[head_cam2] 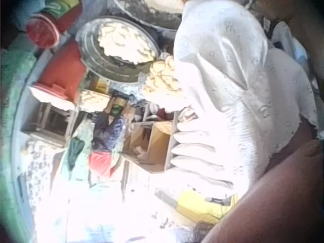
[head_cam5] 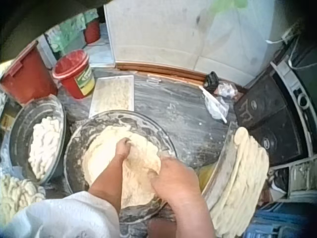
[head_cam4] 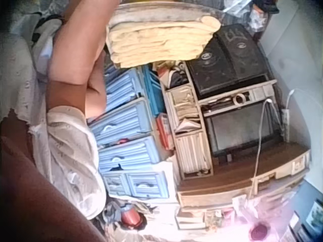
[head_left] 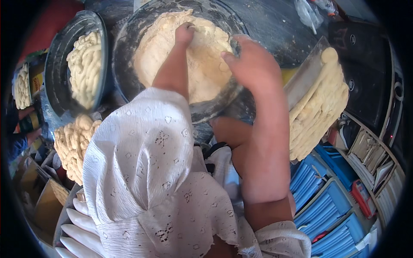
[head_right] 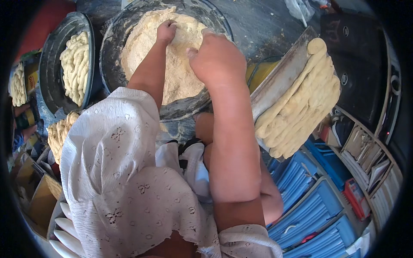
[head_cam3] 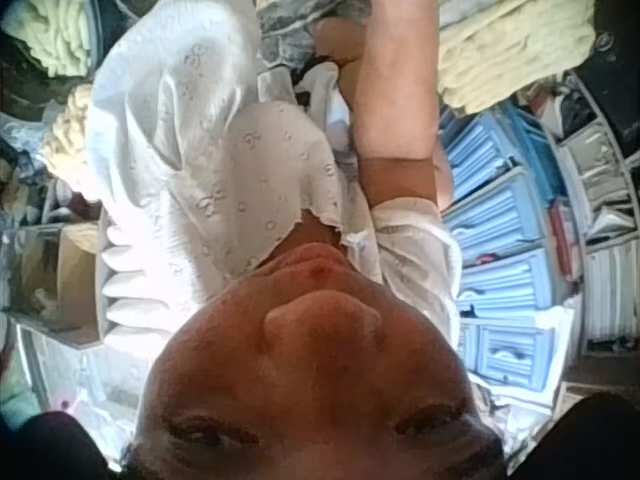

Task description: The person kneads and stretches dough in a large bowl by hand, shapes portions of the dough into long strips, and arranges them onto a metal baking tray.

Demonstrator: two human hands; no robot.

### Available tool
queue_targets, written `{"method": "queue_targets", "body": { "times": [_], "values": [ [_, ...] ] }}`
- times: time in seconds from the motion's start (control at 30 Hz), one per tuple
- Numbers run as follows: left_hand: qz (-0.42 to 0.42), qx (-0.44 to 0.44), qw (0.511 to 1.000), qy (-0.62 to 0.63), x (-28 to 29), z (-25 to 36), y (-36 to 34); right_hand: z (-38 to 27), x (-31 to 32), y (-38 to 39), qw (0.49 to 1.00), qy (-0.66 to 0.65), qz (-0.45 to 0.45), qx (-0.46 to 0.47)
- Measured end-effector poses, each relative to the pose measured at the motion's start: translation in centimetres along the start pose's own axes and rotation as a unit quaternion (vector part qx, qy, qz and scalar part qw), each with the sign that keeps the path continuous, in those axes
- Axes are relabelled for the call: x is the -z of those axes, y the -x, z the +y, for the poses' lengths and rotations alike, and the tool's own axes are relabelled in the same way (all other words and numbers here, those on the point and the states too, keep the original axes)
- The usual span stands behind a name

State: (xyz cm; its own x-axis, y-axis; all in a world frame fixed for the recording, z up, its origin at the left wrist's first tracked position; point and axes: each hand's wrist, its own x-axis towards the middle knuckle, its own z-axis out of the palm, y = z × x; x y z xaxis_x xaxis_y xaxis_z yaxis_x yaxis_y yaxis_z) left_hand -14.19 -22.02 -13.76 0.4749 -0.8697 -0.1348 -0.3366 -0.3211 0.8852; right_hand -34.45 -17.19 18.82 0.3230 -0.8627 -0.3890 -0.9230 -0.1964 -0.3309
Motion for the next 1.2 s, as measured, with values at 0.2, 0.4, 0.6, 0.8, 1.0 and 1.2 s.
{"method": "queue_targets", "body": {
  "times": [0.2, 0.4, 0.6, 0.8, 1.0, 1.2],
  "values": [
    [-0.103, -0.07, 0.949, -0.289, -2.6, 3.6, 2.7, -0.4, 0.5, 0.0, 1.0, -0.013, -0.022, -0.006],
    [-0.132, -0.124, 0.926, -0.331, 0.4, 2.8, 2.4, -0.6, 0.0, 0.0, 0.999, -0.02, -0.032, 0.008],
    [0.03, -0.104, 0.977, -0.183, 2.0, -0.4, 3.7, 1.0, 0.4, -0.2, 1.0, -0.005, 0.01, -0.002],
    [0.065, 0.177, 0.982, 0.021, 0.5, 1.8, 2.2, -1.3, 0.5, -0.3, 0.999, 0.006, -0.036, 0.001],
    [-0.049, 0.078, 0.917, -0.387, -0.9, 6.5, 2.0, -2.2, 0.2, 0.1, 0.999, -0.002, -0.036, 0.008],
    [-0.004, 0.081, 0.953, -0.293, 2.6, 3.4, 0.8, -1.5, 0.5, 0.2, 1.0, -0.008, -0.023, 0.0]
  ]
}}
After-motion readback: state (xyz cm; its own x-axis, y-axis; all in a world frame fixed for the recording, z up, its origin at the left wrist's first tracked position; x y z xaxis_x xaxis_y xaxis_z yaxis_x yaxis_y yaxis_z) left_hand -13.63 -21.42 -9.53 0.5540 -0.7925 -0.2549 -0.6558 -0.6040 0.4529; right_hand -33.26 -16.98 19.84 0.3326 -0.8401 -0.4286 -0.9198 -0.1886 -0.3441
